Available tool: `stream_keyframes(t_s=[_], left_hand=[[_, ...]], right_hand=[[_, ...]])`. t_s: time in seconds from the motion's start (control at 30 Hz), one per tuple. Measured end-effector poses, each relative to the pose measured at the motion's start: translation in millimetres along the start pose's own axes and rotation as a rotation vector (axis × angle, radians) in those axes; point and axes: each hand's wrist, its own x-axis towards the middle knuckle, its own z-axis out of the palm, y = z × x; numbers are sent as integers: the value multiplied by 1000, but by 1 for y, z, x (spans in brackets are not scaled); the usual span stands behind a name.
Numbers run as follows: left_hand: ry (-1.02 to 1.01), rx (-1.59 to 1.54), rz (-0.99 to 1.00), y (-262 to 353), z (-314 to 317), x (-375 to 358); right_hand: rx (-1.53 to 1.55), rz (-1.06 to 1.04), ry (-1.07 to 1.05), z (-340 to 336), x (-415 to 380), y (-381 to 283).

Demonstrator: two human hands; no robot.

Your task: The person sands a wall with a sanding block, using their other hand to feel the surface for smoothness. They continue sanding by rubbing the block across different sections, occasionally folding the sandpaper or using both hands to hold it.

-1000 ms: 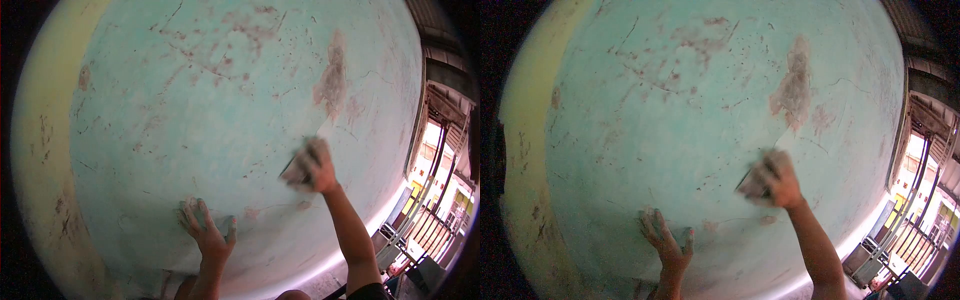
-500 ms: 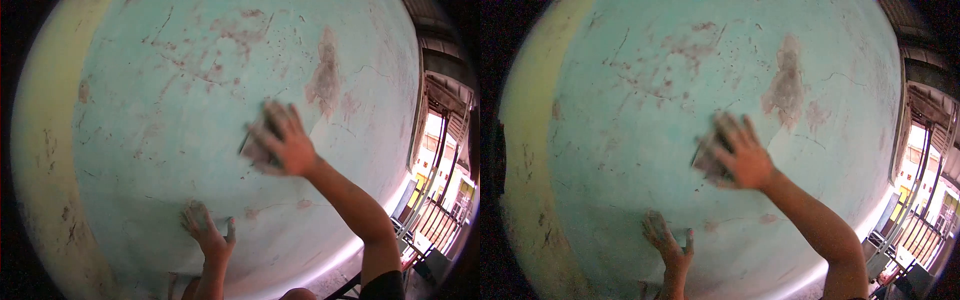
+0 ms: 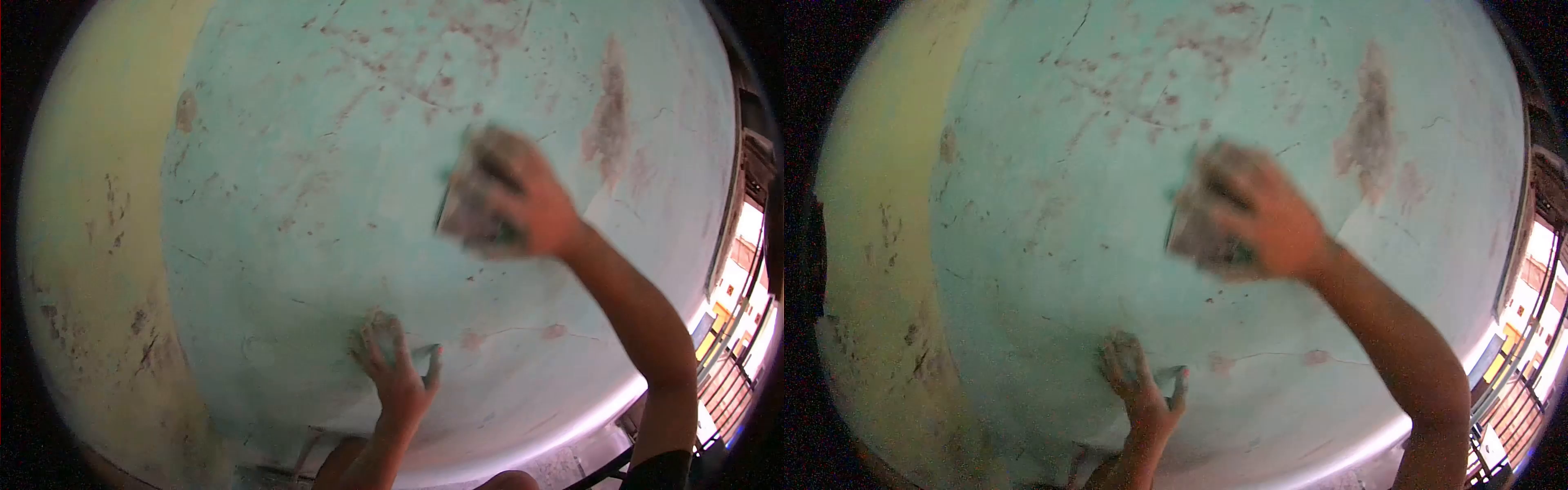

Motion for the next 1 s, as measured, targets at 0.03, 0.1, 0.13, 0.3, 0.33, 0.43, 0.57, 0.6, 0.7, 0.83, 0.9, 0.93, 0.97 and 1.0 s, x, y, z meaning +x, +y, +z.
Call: stream_keyframes(t_s=[0.03,0.1,0.13,0.3,0.33,0.43,0.57,0.6,0.7,0.83,0.9,0.93,0.97,1.0], left_hand=[[-3,-3,-21,3,1,0],[-20,-16,-42,6,0,1],[12,-32,-26,7,0,3],[30,-7,-53,2,0,0],[50,-38,-19,-4,-11,-6],[67,-77,22,-2,-18,-5],[31,-63,-27,6,-11,-4],[73,-57,-16,3,-11,-5],[42,-47,-17,-1,-12,-6],[14,-53,-13,-4,-10,-9],[90,-1,28,-7,-9,-9],[80,-29,46,-7,-10,-8],[68,-23,28,-7,-11,-7],[56,-15,9,-7,-12,-7]], right_hand=[[-40,103,85,2,5,15],[-152,393,273,-6,22,22],[-154,356,277,-5,25,19],[-89,-166,-6,10,20,-22],[-53,-127,7,4,27,-32],[-104,323,254,-3,29,-10],[-211,287,253,7,18,-17],[-164,120,146,16,13,-38],[94,-284,-34,17,5,-72],[-45,300,305,-2,2,-23],[-80,296,217,3,-23,-34],[-97,125,121,17,-39,-49],[-55,-72,-43,20,-59,-66],[-4,-184,-52,27,-76,-70]])
